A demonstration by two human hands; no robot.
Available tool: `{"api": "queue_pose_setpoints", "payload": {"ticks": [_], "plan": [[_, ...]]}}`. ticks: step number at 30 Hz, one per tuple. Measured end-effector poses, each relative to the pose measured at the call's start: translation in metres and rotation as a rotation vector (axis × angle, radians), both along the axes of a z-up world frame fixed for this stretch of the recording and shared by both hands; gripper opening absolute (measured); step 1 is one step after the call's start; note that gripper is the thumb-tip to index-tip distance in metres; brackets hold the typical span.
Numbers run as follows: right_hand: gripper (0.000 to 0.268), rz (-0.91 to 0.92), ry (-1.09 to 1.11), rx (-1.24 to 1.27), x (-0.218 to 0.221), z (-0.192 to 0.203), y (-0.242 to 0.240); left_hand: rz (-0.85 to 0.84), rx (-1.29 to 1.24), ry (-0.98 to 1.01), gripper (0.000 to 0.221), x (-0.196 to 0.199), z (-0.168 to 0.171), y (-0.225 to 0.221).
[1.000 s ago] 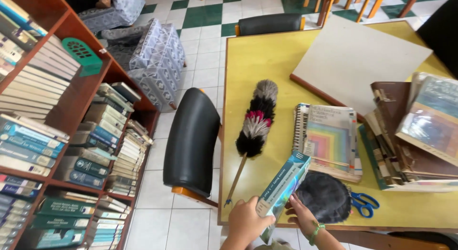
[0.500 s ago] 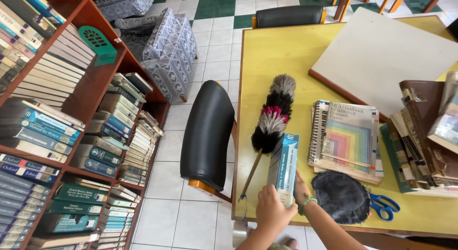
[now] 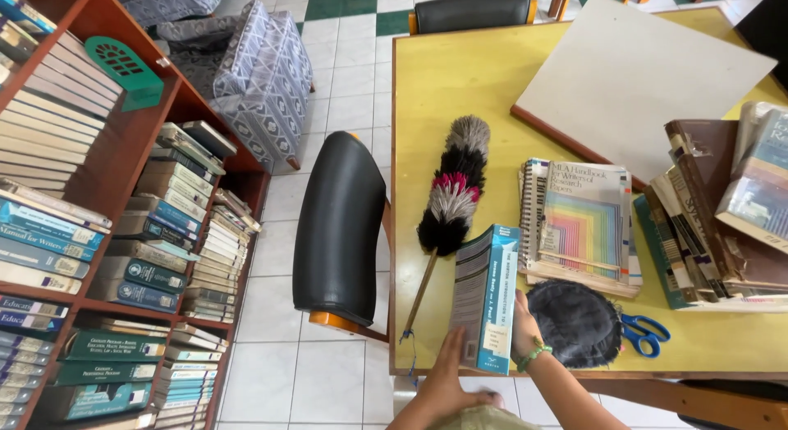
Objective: A person retrieves a book from a library shelf, cleans it with a duster, and applies clear tape to the spine for repair.
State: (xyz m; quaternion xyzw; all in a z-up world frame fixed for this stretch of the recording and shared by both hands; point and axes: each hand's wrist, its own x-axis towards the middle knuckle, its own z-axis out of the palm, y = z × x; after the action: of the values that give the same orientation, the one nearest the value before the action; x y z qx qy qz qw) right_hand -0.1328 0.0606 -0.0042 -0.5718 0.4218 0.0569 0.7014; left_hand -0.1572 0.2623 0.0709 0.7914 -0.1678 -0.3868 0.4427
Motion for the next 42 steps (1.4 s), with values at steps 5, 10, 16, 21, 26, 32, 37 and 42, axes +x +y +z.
{"api": "queue_pose_setpoints", "payload": {"ticks": [5,10,16,21,26,32,37,42], "plan": [[0.059,-0.039,0.000,0.057,-0.011,0.015,-0.006,-0.033,0.136,-0.118,0.134,0.013,-0.040,-0.029],[0.067,-0.047,-0.039,0.090,-0.008,0.033,-0.019,-0.034,-0.012,-0.305,0.125,0.030,-0.042,-0.046],[0.080,-0.072,-0.062,0.130,-0.008,0.050,-0.035,-0.065,-0.401,-0.507,0.124,0.041,-0.094,-0.071],[0.085,-0.050,-0.009,0.145,0.018,0.058,-0.033,-0.024,-0.359,-0.269,0.118,0.056,-0.061,-0.069],[0.089,0.017,0.077,0.010,0.022,0.052,-0.034,-0.071,-0.399,0.139,0.106,0.084,-0.065,-0.049],[0.077,0.080,-0.047,-0.025,0.024,0.030,-0.044,0.167,-0.722,0.424,0.061,0.108,-0.079,-0.069],[0.080,0.028,-0.207,0.151,0.020,0.030,-0.045,0.364,-0.785,0.510,0.076,0.121,-0.073,-0.113],[0.079,0.043,-0.165,0.173,0.017,0.043,-0.039,0.413,-0.726,0.534,0.080,0.110,-0.043,-0.129]]}}
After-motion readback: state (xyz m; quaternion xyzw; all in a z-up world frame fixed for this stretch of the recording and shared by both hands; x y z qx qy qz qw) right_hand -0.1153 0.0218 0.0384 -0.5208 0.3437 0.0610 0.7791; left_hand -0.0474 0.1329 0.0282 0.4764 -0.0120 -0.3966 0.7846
